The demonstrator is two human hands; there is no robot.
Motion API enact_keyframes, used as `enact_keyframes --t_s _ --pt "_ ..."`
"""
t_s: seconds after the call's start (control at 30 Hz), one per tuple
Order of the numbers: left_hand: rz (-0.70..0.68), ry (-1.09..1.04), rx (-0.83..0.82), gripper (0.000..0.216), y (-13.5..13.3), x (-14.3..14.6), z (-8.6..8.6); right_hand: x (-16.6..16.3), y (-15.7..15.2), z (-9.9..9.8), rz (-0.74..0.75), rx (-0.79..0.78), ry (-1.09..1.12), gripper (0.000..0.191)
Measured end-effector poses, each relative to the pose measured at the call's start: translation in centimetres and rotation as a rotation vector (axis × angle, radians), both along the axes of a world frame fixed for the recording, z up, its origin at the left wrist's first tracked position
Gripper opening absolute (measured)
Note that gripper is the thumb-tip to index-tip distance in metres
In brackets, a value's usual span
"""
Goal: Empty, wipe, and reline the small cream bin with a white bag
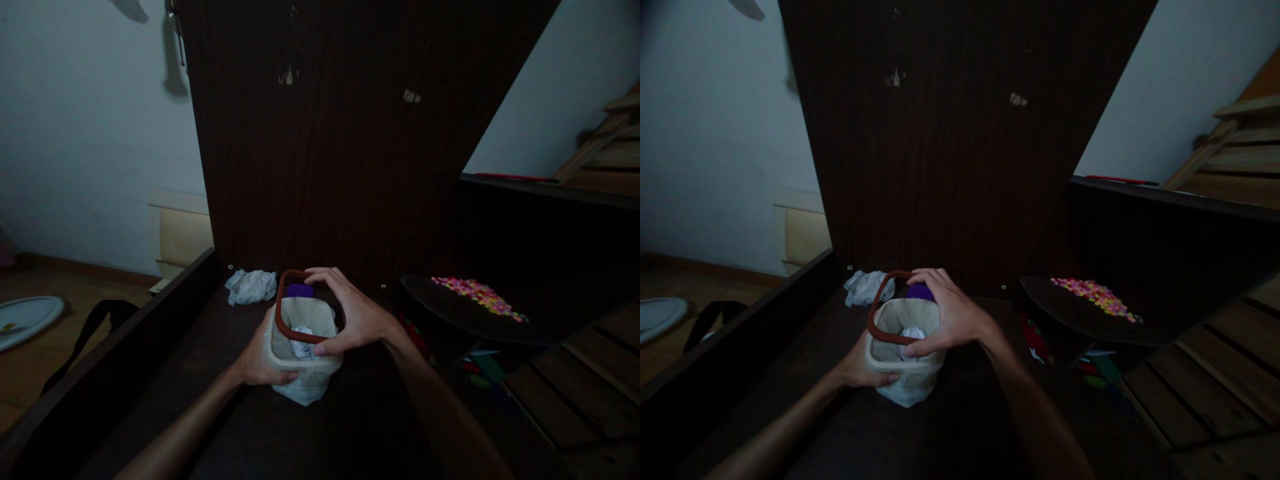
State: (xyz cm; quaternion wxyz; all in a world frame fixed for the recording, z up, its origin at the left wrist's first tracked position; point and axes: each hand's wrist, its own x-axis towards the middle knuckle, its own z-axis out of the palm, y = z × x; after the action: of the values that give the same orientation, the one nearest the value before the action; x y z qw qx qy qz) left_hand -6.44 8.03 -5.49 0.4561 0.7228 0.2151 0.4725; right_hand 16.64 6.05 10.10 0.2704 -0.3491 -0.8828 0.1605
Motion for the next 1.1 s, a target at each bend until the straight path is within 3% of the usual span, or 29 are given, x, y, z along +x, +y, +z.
enact_keyframes --t_s 0.13,0.3,0.43,0.57,0.7,0.8,0.9,1.1 --pt "-0.021 0.002 -0.028 0.129 0.1 0.0 -0.2 2.2 -0.6 1.4 -0.079 0.024 0.006 0.091" --pt "0.01 0.055 -0.031 0.135 0.1 -0.2 0.3 6.9 -1.8 0.2 -0.195 -0.071 -0.018 0.093" --pt "0.011 0.065 -0.031 0.134 0.0 -0.4 0.7 10.5 -3.2 -2.5 -0.297 -0.225 -0.051 0.095" --pt "0.002 0.054 -0.011 0.133 0.1 -0.6 0.5 12.8 -4.4 -6.7 -0.364 -0.376 -0.146 0.093" --pt "-0.02 0.026 -0.026 0.129 0.1 -0.6 0.3 13.9 -4.7 -11.3 -0.342 -0.537 -0.201 0.106" --pt "-0.033 0.009 -0.034 0.128 0.0 -0.6 0.6 14.1 -4.5 -13.8 -0.329 -0.601 -0.241 0.113" --pt "-0.047 0.015 -0.037 0.128 -0.2 -0.7 1.0 14.1 -4.1 -14.9 -0.32 -0.602 -0.272 0.119" --pt "-0.104 0.012 -0.109 0.137 -0.5 -1.0 1.0 14.0 -3.8 -15.2 -0.293 -0.6 -0.274 0.13"
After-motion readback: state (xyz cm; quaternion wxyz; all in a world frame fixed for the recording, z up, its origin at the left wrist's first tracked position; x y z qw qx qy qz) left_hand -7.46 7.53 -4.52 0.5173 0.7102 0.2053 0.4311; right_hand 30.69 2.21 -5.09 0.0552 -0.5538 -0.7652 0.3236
